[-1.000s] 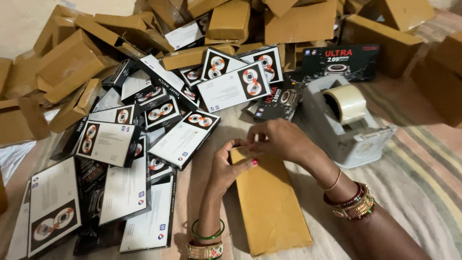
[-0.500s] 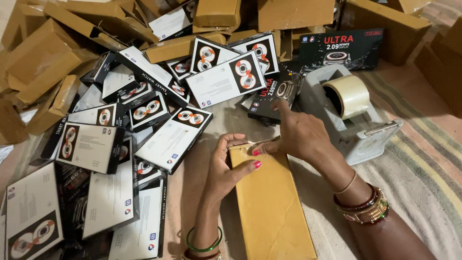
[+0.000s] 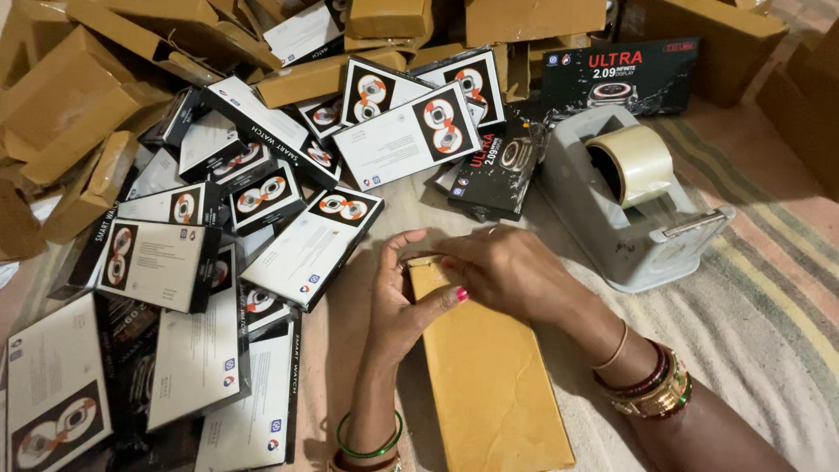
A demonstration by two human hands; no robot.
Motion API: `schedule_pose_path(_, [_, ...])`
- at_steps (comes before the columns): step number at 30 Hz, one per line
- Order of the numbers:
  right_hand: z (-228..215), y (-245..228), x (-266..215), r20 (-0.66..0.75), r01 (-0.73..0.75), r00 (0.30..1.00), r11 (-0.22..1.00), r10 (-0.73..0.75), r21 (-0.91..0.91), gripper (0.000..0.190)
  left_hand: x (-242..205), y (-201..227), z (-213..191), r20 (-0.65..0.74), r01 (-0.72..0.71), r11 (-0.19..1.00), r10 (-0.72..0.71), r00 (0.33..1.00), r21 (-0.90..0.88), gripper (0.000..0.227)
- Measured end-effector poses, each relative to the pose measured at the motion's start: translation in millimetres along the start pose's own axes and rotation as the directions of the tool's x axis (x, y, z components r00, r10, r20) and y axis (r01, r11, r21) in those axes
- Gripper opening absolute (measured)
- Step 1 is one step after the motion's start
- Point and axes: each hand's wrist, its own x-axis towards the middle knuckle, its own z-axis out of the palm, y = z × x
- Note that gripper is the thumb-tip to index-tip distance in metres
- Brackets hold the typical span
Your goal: The person packs smartwatches into small cardboard boxes. They open the product boxes, remove the watch and accessories, place them inside the shipping box, and seal it with tape. The process is repeated for multiple units.
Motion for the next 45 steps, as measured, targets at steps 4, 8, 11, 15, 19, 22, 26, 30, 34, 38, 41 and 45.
schedule_pose_path(4, [1, 14, 1, 0.161, -0.326, 0.940, 0.930, 0.300, 0.171, 0.025, -1, -3, 0, -0.008, 0.054, 0.999, -0.054, 0.999, 0.002, 0.079])
schedule_pose_path(8, [11, 29, 0, 0.196, -0.322, 0.938, 0.929, 0.287, 0.181, 0.022, -1, -11, -1, 0.001, 0.090, 0.995, -0.090, 0.996, 0.045, 0.079])
schedule_pose_path(11, [21, 38, -2, 0.243, -0.367, 0.916, 0.912, 0.320, 0.184, 0.022, -1, -17, -3, -0.029, 0.089, 0.990, -0.086, 0.996, 0.105, 0.083])
schedule_pose_path(15, [25, 52, -5, 0.184, -0.374, 0.923, 0.902, 0.339, 0.214, 0.021, 4, -16, -7, -0.065, 0.199, 0.976, -0.193, 0.979, 0.091, 0.095])
schedule_pose_path(19, [22, 64, -9, 0.098, -0.422, 0.907, 0.888, 0.410, 0.183, 0.024, 0, 0, -24, 0.060, 0.485, 0.873, -0.487, 0.871, 0.052, 0.102])
schedule_pose_path(22, [17, 68, -9, 0.121, -0.480, 0.877, 0.862, 0.466, 0.162, 0.028, -6, 4, -24, 0.157, 0.480, 0.865, -0.499, 0.852, 0.147, 0.107])
schedule_pose_path(26, [9, 70, -7, 0.211, -0.564, 0.819, 0.818, 0.534, 0.116, 0.029, -2, 15, -25, 0.008, 0.563, 0.808, -0.573, 0.820, 0.172, 0.112])
schedule_pose_path(30, [-3, 79, -7, 0.354, -0.569, 0.804, 0.792, 0.477, 0.224, 0.030, 3, 33, -29, -0.157, 0.461, 0.878, -0.440, 0.884, 0.132, 0.107])
schedule_pose_path(34, [-7, 86, -10, 0.457, -0.607, 0.794, 0.548, 0.400, 0.575, 0.031, -6, 49, -36, -0.100, 0.309, 0.936, -0.296, 0.950, 0.170, 0.100])
schedule_pose_path(38, [-6, 87, -10, 0.344, -0.498, 0.858, 0.456, 0.382, 0.737, 0.028, -11, 61, -36, 0.021, 0.111, 0.993, -0.112, 0.994, 0.032, 0.085])
schedule_pose_path(41, [-1, 84, -8, 0.255, -0.350, 0.899, 0.234, 0.357, 0.907, 0.022, -17, 73, -24, 0.032, -0.232, 0.907, 0.235, 0.971, 0.353, 0.074])
schedule_pose_path(45, [2, 86, -9, 0.149, -0.188, 0.926, 0.083, 0.348, 0.979, 0.018, -31, 96, -3, 0.153, -0.363, 0.501, 0.412, 0.898, 0.785, 0.068])
